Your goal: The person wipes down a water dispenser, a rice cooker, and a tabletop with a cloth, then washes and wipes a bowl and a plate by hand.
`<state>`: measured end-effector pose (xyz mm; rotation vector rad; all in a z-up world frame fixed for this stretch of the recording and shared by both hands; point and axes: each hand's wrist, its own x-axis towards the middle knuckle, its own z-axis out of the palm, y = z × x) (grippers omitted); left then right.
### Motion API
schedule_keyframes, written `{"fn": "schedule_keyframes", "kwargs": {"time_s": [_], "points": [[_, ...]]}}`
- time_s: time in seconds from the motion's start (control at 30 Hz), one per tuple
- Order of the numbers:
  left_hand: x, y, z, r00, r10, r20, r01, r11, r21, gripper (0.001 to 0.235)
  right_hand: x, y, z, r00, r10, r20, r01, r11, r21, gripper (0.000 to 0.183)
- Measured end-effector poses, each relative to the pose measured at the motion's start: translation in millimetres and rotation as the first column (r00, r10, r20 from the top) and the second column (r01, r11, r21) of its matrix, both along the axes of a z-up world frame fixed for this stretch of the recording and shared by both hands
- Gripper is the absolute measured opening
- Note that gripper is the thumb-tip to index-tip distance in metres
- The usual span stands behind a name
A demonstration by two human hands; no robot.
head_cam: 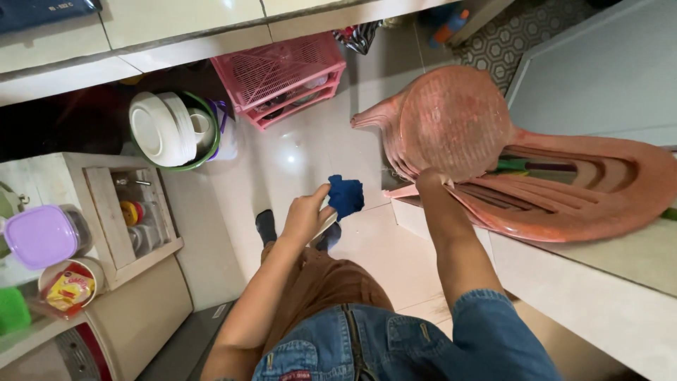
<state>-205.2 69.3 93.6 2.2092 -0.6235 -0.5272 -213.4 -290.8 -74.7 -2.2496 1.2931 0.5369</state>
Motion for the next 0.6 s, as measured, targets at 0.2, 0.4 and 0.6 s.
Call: {"fn": "schedule_keyframes", "kwargs": {"time_s": [0.2,0.4,0.6], "points": [[22.3,3.1,1.0,0.998,-0.067,-0.006,0.067,0.994,-0.092,0.048,-5.6,33.7,1.6,0.996,-0.053,-0.071,0.057,0.997,0.053,0.047],[52.8,21.2,4.3,0.995,-0.091,0.051,0.097,0.988,-0.122,0.046,8.3,93.5,5.1,0.996,-0.063,-0.068,0.071,0.99,0.124,0.048],[78.4,52.3,8.7,0.993,-0.103,0.064,0.111,0.985,-0.131,0.044,16.9,151.6,15.1,0.995,-0.103,-0.014,0.104,0.98,0.17,0.048]]}}
